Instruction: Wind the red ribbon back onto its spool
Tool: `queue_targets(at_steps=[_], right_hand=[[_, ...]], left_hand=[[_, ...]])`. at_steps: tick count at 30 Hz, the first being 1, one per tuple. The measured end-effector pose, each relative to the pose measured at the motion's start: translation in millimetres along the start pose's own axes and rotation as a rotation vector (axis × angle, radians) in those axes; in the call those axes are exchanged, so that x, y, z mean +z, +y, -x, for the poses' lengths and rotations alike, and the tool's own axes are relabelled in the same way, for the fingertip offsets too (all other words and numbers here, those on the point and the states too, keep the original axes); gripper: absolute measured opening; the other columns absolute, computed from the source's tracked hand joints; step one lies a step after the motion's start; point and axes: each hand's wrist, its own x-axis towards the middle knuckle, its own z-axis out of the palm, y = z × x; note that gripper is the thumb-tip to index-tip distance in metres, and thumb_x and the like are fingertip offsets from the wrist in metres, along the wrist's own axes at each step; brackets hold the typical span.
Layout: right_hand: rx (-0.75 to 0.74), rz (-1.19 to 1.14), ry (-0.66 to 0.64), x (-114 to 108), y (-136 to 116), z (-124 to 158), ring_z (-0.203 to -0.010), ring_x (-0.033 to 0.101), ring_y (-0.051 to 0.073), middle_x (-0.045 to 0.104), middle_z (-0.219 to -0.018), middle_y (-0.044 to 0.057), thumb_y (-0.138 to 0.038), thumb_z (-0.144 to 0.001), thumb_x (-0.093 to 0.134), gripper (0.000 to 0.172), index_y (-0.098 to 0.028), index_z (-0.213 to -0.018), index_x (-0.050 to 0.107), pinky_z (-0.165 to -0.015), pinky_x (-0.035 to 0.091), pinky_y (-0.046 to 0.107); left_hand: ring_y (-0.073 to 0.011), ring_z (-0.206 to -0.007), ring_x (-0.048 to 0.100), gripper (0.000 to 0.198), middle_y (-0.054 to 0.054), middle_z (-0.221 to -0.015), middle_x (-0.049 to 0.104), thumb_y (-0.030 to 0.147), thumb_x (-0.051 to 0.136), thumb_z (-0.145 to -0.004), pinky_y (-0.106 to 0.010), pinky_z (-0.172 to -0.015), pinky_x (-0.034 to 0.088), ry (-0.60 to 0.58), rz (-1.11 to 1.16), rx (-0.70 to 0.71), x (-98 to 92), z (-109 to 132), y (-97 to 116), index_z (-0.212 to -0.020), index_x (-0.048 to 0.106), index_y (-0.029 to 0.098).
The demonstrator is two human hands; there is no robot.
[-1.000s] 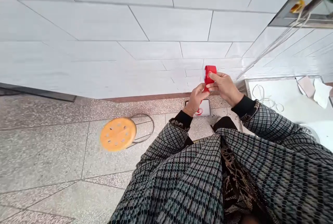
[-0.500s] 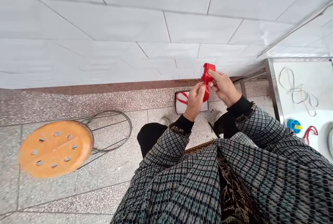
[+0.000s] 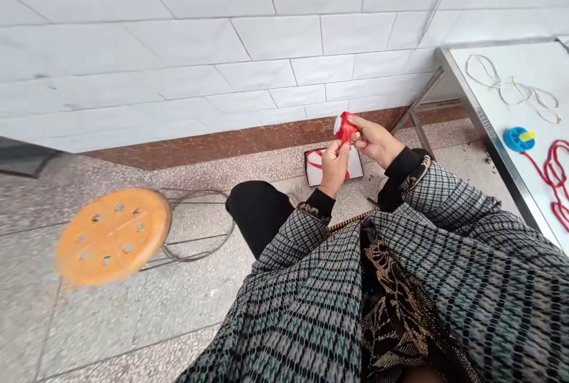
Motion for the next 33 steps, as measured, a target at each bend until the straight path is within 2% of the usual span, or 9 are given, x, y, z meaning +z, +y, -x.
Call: queue_targets(at_steps=[5, 11, 15, 17, 19, 22, 26, 30, 33], right_hand=[[0.003, -0.015, -0.029, 10.7, -2.8, 24.5, -0.038, 0.034, 0.002, 0.049, -0.052, -0.007, -0.017, -0.109, 0.061, 0.028, -0.017, -0.081, 0.059, -0.033, 0.015, 0.010], [0.009, -0.039, -0.053, 20.7, -15.1, 36.5, -0.037, 0.035, 0.000, 0.055, -0.059, -0.004, -0.015, -0.111, 0.057, 0.031, -0.017, -0.081, 0.055, -0.032, 0.015, 0.009], [0.078, -0.059, -0.076, 27.6, -17.6, 40.8, -0.034, 0.034, 0.000, 0.055, -0.057, -0.004, -0.015, -0.111, 0.056, 0.029, -0.016, -0.082, 0.057, -0.031, 0.016, 0.008], [0.113, -0.051, -0.081, 27.8, -17.8, 41.1, -0.033, 0.033, 0.000, 0.052, -0.055, -0.004, -0.016, -0.111, 0.057, 0.028, -0.017, -0.083, 0.056, -0.030, 0.017, 0.008], [0.158, -0.037, -0.087, 25.4, -18.5, 40.4, -0.031, 0.033, 0.000, 0.050, -0.054, -0.005, -0.017, -0.112, 0.056, 0.027, -0.017, -0.085, 0.056, -0.029, 0.017, 0.007], [0.222, -0.029, -0.110, 19.5, -21.2, 38.2, -0.030, 0.033, 0.000, 0.048, -0.054, -0.006, -0.016, -0.113, 0.051, 0.026, -0.018, -0.088, 0.054, -0.027, 0.018, 0.008], [0.285, -0.047, -0.114, 14.2, -25.2, 32.6, -0.029, 0.032, 0.000, 0.047, -0.056, -0.008, -0.018, -0.114, 0.048, 0.023, -0.018, -0.092, 0.053, -0.027, 0.019, 0.009], [0.370, -0.108, -0.128, 13.1, -26.8, 20.9, -0.029, 0.033, 0.000, 0.051, -0.059, -0.007, -0.022, -0.116, 0.046, 0.021, -0.018, -0.096, 0.053, -0.027, 0.020, 0.009], [0.424, -0.170, -0.168, 13.5, -28.5, 10.0, -0.031, 0.030, 0.000, 0.051, -0.060, -0.008, -0.024, -0.116, 0.044, 0.021, -0.019, -0.097, 0.051, -0.027, 0.020, 0.009]], left_hand=[[-0.0106, -0.057, 0.039, 0.040, 0.005, -0.061, 0.042, 0.051, 0.071, -0.095, -0.024, -0.054, 0.031, 0.085, -0.153, 0.109, -14.8, 5.6, 3.7, -0.075, 0.056, 0.021], [-0.0108, -0.060, 0.043, 0.032, 0.005, -0.062, 0.047, 0.042, 0.075, -0.090, -0.023, -0.058, 0.036, 0.055, -0.280, 0.209, -30.3, -5.9, 20.5, -0.074, 0.058, 0.020], [-0.0131, -0.073, 0.061, 0.031, 0.002, -0.078, 0.061, 0.044, 0.079, -0.088, -0.024, -0.072, 0.051, 0.088, -0.254, 0.248, -38.3, -18.0, 24.2, -0.100, 0.063, 0.021], [-0.0170, -0.091, 0.070, 0.056, -0.004, -0.097, 0.071, 0.040, 0.086, -0.082, -0.029, -0.085, 0.057, 0.039, -0.226, 0.279, -46.4, -27.5, 24.6, -0.127, 0.061, 0.021], [-0.0227, -0.109, 0.072, 0.093, -0.012, -0.119, 0.073, 0.041, 0.093, -0.074, -0.034, -0.094, 0.059, -0.084, -0.196, 0.300, -56.0, -38.8, 24.2, -0.152, 0.048, 0.020], [-0.0292, -0.122, 0.070, 0.126, -0.019, -0.143, 0.067, 0.051, 0.097, -0.068, -0.037, -0.097, 0.061, -0.325, -0.172, 0.299, -66.8, -56.0, 20.8, -0.169, 0.028, 0.021], [-0.0320, -0.129, 0.069, 0.130, -0.018, -0.145, 0.068, 0.057, 0.098, -0.066, -0.038, -0.103, 0.061, -0.460, -0.140, 0.338, -69.7, -72.4, 13.1, -0.172, 0.029, 0.024], [-0.0350, -0.133, 0.067, 0.124, -0.021, -0.146, 0.067, 0.059, 0.100, -0.062, -0.043, -0.112, 0.057, -0.455, -0.138, 0.368, -71.0, -81.4, 9.1, -0.166, 0.043, 0.019], [-0.0370, -0.141, 0.062, 0.113, -0.021, -0.156, 0.061, 0.060, 0.100, -0.061, -0.045, -0.119, 0.053, -0.387, -0.152, 0.374, -73.8, -84.9, 10.6, -0.156, 0.055, 0.018]])
